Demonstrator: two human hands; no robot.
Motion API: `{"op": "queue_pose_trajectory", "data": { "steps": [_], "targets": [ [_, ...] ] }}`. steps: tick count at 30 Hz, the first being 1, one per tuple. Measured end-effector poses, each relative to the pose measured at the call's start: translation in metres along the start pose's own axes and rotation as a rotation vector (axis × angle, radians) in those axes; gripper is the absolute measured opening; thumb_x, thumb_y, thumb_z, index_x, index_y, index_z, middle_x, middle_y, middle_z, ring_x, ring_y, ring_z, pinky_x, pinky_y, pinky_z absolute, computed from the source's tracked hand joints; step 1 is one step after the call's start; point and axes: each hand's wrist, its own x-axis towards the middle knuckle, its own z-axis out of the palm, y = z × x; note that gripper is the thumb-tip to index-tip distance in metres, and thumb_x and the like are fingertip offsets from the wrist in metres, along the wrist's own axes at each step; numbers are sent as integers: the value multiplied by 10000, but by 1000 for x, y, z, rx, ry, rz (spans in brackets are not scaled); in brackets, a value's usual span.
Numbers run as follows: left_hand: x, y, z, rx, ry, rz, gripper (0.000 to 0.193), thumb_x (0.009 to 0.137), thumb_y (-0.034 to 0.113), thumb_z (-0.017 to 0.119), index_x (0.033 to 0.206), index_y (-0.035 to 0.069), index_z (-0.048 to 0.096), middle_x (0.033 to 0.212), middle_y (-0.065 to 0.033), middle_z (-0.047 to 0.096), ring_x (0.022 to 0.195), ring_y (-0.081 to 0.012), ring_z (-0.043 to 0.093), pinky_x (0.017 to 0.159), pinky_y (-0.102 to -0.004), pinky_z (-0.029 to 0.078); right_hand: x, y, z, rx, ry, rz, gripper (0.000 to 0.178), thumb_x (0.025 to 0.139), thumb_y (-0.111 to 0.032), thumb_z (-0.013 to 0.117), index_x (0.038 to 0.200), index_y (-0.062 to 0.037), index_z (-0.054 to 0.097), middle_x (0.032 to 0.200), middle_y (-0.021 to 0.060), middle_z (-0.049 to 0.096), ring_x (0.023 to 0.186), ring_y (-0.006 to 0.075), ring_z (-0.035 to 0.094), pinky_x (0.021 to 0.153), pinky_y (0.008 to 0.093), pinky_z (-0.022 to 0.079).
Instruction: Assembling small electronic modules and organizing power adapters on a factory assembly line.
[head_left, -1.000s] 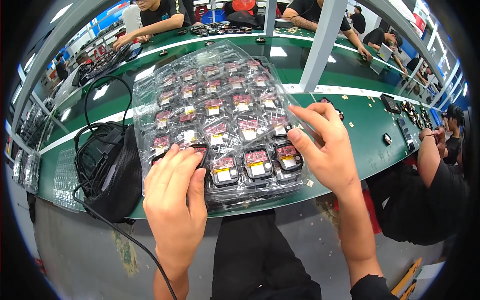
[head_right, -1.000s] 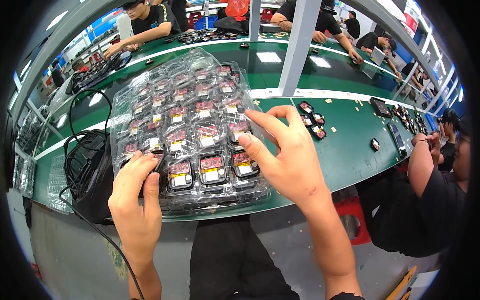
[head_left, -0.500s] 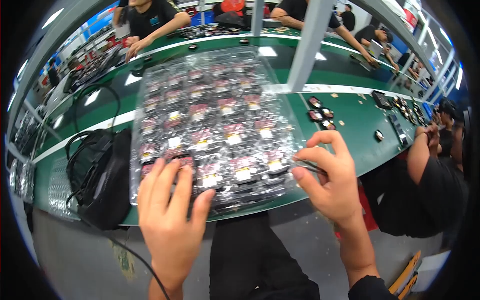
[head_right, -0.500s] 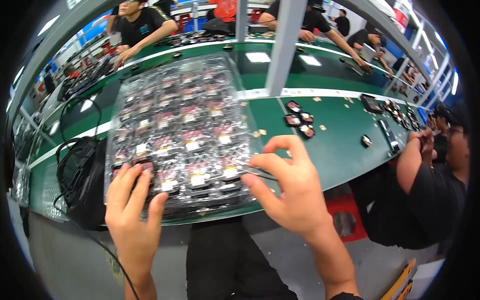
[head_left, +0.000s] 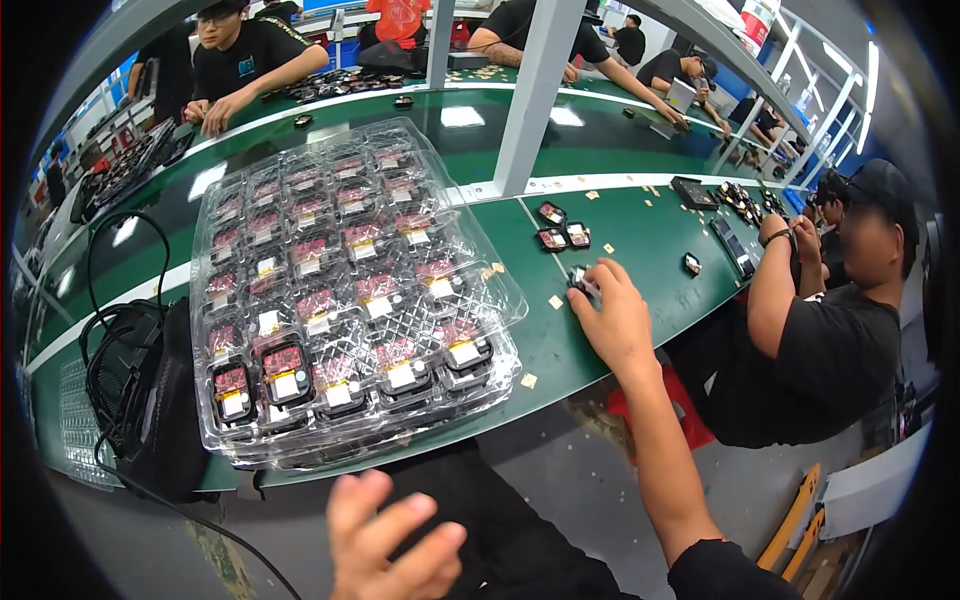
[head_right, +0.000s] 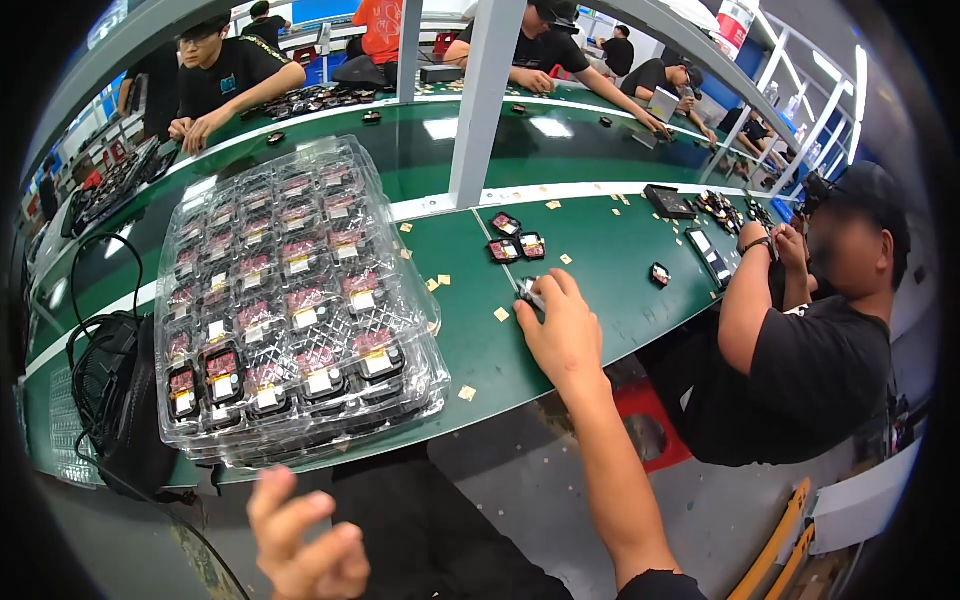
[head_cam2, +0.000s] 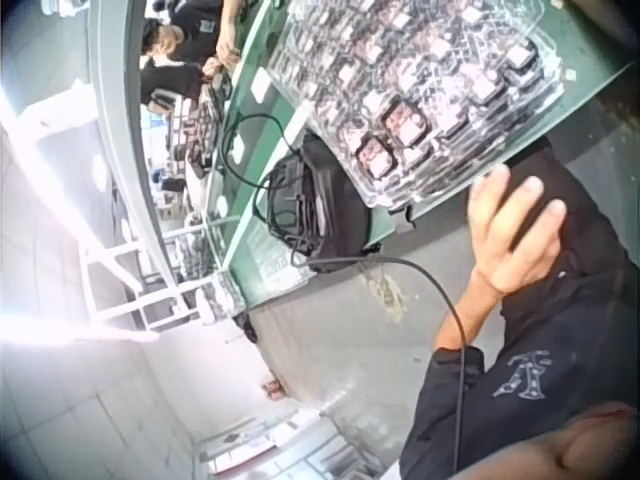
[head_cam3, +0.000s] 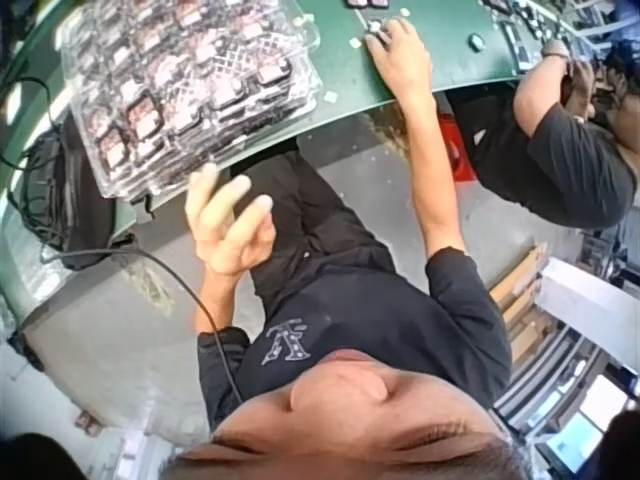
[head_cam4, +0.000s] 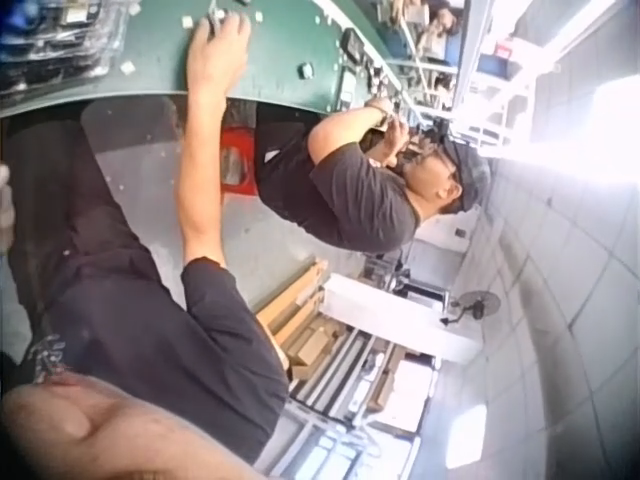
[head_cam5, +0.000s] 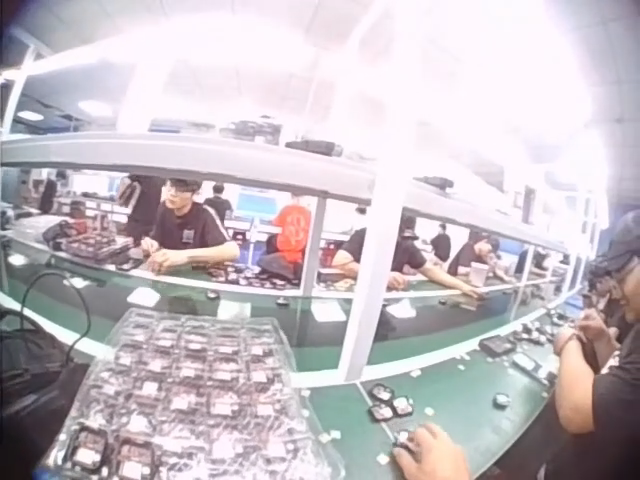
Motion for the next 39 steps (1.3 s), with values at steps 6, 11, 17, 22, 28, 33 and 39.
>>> {"op": "queue_pose_trajectory", "data": {
  "steps": [6, 11, 17, 22, 28, 33, 39],
  "targets": [
    [-14, 10, 41, -581, -114, -247, 126, 872, 7, 750, 997, 10, 756, 1073, -173, 737, 1094, -407, 705, 977, -482, 566, -30, 0, -34, 195, -38, -7, 259, 889, -175, 791, 1051, -14, 668, 1010, 168, 720, 930, 366, 703, 806, 434, 560],
    [-62, 15, 58, -1124, -53, -794, 535, 943, 221, 802, 1342, -64, 587, 1368, -216, 605, 1178, -344, 666, 1038, -446, 536, -119, -72, -76, 662, -218, -233, 231, 829, -158, 878, 964, -57, 719, 1153, 133, 731, 974, 268, 744, 799, 363, 600],
    [-89, 8, 83, -1470, -11, -950, 766, 887, 422, 842, 1440, -15, 542, 1494, -185, 523, 1273, -282, 593, 986, -356, 553, -186, -101, -71, 649, -298, -262, 261, 846, -175, 789, 1081, -83, 726, 1175, 91, 727, 875, 265, 756, 672, 329, 613],
    [-106, -2, 84, -1507, 47, -954, 721, 889, 394, 843, 1425, 7, 554, 1464, -183, 556, 1230, -274, 628, 902, -325, 591, -189, -103, -64, 743, -353, -259, 294, 851, -191, 829, 1097, -63, 731, 1239, 137, 722, 873, 292, 767, 697, 339, 624],
    [-107, -5, 78, -1480, 177, -1083, 719, 894, 450, 821, 1416, 40, 543, 1385, -184, 603, 1178, -311, 672, 995, -437, 587, -178, -111, -65, 829, -476, -272, 439, 890, -237, 810, 1266, -62, 667, 1312, 163, 603, 972, 310, 719, 773, 372, 601],
    [-82, 2, 88, -1564, 231, -1069, 674, 909, 476, 776, 1330, -9, 571, 1304, -200, 651, 1286, -361, 622, 1114, -513, 495, -171, -93, -60, 560, -360, -279, 371, 869, -124, 795, 1231, -89, 725, 950, 40, 643, 739, 196, 682, 595, 326, 576],
    [-84, -2, 85, -1533, 233, -1088, 628, 934, 435, 762, 1357, 13, 568, 1361, -163, 601, 1259, -348, 639, 1056, -481, 552, -171, -82, -36, 465, -221, -456, 296, 789, -89, 843, 1071, -68, 755, 902, 28, 692, 668, 180, 649, 586, 307, 537]
  ]
}}
